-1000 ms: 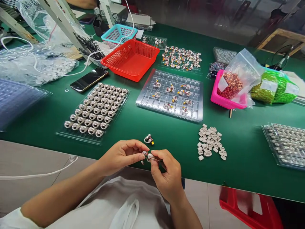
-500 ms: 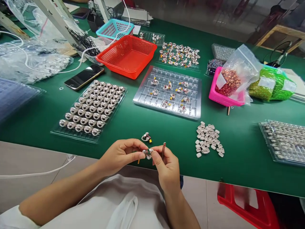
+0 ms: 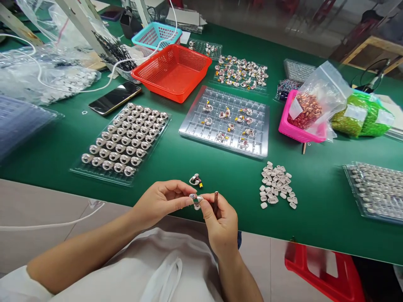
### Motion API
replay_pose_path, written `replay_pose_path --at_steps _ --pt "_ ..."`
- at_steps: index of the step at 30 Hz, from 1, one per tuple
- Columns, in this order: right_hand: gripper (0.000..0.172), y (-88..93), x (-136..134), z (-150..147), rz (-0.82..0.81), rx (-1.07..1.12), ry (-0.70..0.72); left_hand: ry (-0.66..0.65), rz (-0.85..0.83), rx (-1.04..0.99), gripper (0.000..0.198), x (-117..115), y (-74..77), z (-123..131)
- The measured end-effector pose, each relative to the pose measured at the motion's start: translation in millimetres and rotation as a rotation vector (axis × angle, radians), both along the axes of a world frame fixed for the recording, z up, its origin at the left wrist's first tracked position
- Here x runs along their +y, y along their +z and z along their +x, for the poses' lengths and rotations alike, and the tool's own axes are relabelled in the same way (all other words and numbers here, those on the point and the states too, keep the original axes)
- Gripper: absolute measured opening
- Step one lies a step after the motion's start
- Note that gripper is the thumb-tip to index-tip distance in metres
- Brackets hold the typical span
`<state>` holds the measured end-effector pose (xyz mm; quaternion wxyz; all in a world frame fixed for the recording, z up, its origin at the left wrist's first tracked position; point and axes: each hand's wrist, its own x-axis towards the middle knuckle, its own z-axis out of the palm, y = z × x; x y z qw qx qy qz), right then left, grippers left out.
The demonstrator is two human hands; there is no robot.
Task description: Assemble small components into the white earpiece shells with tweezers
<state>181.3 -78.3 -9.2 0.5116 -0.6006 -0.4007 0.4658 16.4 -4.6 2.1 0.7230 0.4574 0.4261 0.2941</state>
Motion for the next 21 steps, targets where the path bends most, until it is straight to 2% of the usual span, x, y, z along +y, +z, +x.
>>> replay_pose_path --at_steps 3,10,21 --pt "0.019 0.7 0.0 -0.7 -0.005 -0.02 0.029 0.023 0.066 -0.005 0.021 -1.0 1.3 0.6" --pt "0.018 -1.2 -4.3 -3.8 0.046 -0.043 0.007 -0.028 0.305 0.165 0.009 -1.6 6.0 -0.3" --pt "0.014 -3.7 -4.5 -4.9 0.089 -0.096 0.027 -0.098 0.34 0.204 0.012 -0.1 9.0 -1.7"
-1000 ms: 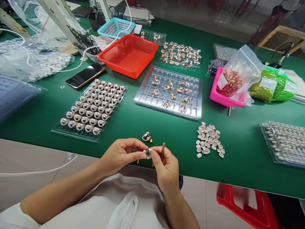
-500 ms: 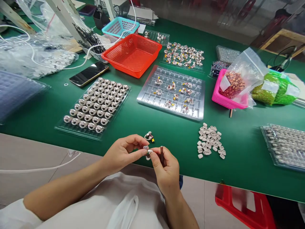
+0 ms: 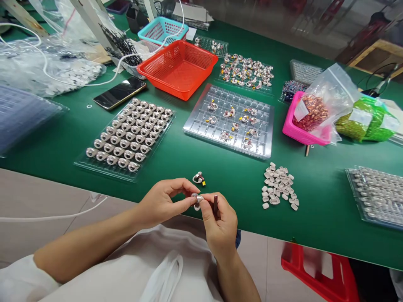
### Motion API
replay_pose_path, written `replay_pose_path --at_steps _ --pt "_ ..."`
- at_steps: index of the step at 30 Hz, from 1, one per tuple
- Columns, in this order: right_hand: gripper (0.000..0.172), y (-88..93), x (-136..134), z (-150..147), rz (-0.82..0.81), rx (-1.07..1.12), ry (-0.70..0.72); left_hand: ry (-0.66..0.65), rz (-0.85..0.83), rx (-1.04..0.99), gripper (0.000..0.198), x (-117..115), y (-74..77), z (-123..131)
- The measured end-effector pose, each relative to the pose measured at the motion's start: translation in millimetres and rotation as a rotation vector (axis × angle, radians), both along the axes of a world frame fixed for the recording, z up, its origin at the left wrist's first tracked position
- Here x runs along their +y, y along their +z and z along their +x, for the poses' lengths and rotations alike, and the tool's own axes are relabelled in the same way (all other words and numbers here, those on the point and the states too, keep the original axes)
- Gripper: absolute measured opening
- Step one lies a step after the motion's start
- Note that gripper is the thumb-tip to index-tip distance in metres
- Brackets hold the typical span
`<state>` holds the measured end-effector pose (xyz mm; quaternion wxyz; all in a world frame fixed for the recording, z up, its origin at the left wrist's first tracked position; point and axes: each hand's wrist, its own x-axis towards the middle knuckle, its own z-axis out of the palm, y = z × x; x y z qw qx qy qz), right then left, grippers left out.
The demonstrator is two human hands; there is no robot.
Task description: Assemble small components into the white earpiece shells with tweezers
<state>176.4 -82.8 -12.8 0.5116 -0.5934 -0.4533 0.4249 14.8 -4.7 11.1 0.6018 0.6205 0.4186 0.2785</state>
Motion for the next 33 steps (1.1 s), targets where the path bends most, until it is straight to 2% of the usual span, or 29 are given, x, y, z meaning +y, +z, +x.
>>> replay_pose_path --at_steps 5,13,17,24,30,33 --pt "0.013 -1.2 -0.1 1.9 0.019 -0.054 0.026 -0.022 -0.003 0.006 0.011 1.7 0.6 -0.2" --pt "0.013 -2.1 0.2 6.1 0.044 -0.167 0.063 -0.043 -0.113 -0.041 0.015 2.5 2.4 -2.1" --pt "0.012 0.5 2.7 5.8 0.157 -0.293 0.073 -0.034 -0.128 -0.036 0.015 1.8 1.3 -2.0" --pt "0.024 -4.0 4.4 -1.9 0.438 -0.565 0.005 0.075 0.035 0.023 0.009 -5.0 -0.7 5.4" --pt "0.02 -10.8 0.7 -3.8 0.38 -0.542 -0.082 0.047 0.12 0.018 0.02 -6.3 -1.8 4.9" --pt "0.019 -12.6 -0.5 -3.2 0.353 -0.502 -0.099 0.03 0.1 -0.025 0.022 -5.1 -4.1 2.3"
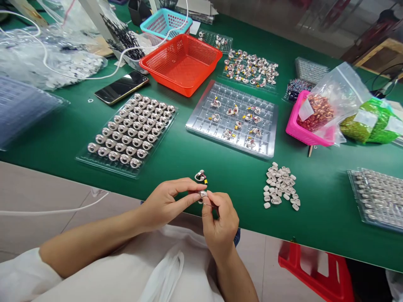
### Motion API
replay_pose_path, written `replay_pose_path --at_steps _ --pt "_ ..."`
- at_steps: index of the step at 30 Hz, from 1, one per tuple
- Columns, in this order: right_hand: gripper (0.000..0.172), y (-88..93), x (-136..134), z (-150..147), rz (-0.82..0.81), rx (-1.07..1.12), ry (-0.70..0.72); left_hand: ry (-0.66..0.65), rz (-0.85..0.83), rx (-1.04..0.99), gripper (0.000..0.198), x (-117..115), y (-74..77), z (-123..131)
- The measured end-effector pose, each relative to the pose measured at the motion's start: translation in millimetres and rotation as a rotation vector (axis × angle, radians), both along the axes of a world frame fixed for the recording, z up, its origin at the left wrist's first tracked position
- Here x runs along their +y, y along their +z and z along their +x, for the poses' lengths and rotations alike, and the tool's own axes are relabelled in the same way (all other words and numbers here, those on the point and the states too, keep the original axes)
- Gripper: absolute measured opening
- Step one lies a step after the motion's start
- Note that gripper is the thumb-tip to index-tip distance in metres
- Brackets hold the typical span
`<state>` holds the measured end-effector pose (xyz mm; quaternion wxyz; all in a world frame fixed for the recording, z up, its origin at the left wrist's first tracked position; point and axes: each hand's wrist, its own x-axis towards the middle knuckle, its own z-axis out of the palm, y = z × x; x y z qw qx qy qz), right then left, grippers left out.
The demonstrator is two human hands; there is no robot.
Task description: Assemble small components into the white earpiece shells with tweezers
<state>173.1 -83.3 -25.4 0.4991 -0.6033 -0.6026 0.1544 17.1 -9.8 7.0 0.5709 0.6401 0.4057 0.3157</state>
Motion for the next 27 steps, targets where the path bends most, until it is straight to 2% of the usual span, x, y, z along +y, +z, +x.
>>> replay_pose_path --at_steps 6,11,20,27 --pt "0.018 -2.1 -0.3 0.2 -0.022 0.046 0.002 0.024 -0.184 -0.069 0.018 2.0 -6.6 -2.4" --pt "0.019 -3.8 -0.3 -1.0 -0.019 0.066 0.003 0.053 -0.236 -0.1 0.017 1.9 -8.6 -2.3" --pt "0.019 -2.4 1.8 -4.0 -0.003 0.027 -0.019 0.107 -0.129 -0.117 0.016 -1.6 -9.5 -2.8" --pt "0.019 -3.3 2.7 -6.4 0.007 0.022 -0.028 0.097 -0.041 -0.108 0.02 -3.0 -7.8 -2.1"
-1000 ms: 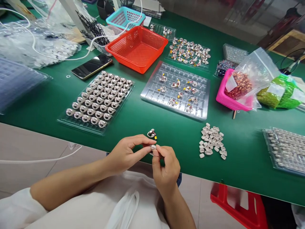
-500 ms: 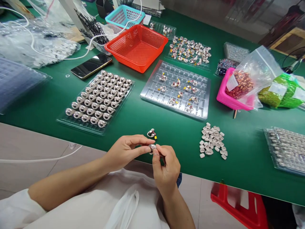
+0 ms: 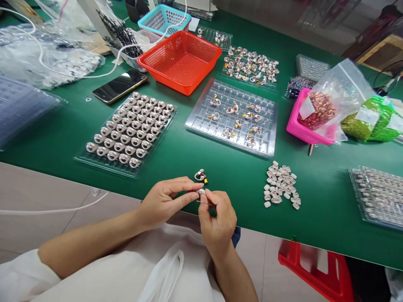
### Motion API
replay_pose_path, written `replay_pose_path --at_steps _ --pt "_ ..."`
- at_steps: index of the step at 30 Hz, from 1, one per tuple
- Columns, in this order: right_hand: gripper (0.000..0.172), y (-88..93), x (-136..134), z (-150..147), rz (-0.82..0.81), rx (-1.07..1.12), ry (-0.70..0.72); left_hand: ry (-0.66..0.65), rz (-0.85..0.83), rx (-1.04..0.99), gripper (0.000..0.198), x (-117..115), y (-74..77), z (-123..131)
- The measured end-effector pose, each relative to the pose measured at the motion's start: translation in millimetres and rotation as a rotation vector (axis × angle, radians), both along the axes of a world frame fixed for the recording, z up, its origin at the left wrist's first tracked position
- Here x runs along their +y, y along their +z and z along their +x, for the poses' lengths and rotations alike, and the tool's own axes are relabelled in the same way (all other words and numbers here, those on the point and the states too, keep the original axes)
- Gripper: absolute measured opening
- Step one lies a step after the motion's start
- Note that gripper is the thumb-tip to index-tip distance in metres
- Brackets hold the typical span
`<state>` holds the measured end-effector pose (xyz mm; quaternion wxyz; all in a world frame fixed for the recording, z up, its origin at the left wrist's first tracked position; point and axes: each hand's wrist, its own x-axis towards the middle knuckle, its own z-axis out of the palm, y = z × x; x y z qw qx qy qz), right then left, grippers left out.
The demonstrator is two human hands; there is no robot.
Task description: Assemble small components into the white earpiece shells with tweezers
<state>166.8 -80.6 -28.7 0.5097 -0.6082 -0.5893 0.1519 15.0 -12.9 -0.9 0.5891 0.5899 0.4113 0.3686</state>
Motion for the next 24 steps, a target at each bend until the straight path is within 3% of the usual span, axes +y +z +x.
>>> replay_pose_path --at_steps 10,15,19,24 --pt "0.01 -1.3 -2.0 -2.7 -0.115 0.166 0.025 0.016 -0.163 -0.015 0.019 0.2 2.8 0.8" --pt "0.019 -4.9 -3.0 -1.7 -0.012 0.095 0.037 0.038 -0.225 -0.042 0.017 -1.2 4.1 4.3" --pt "0.028 -4.6 -1.3 0.0 0.079 -0.039 0.067 0.069 -0.144 -0.016 0.016 -1.8 2.6 4.9" --pt "0.027 -2.6 0.2 0.4 0.09 -0.075 0.035 0.052 -0.011 -0.011 0.017 -2.2 1.1 3.4"
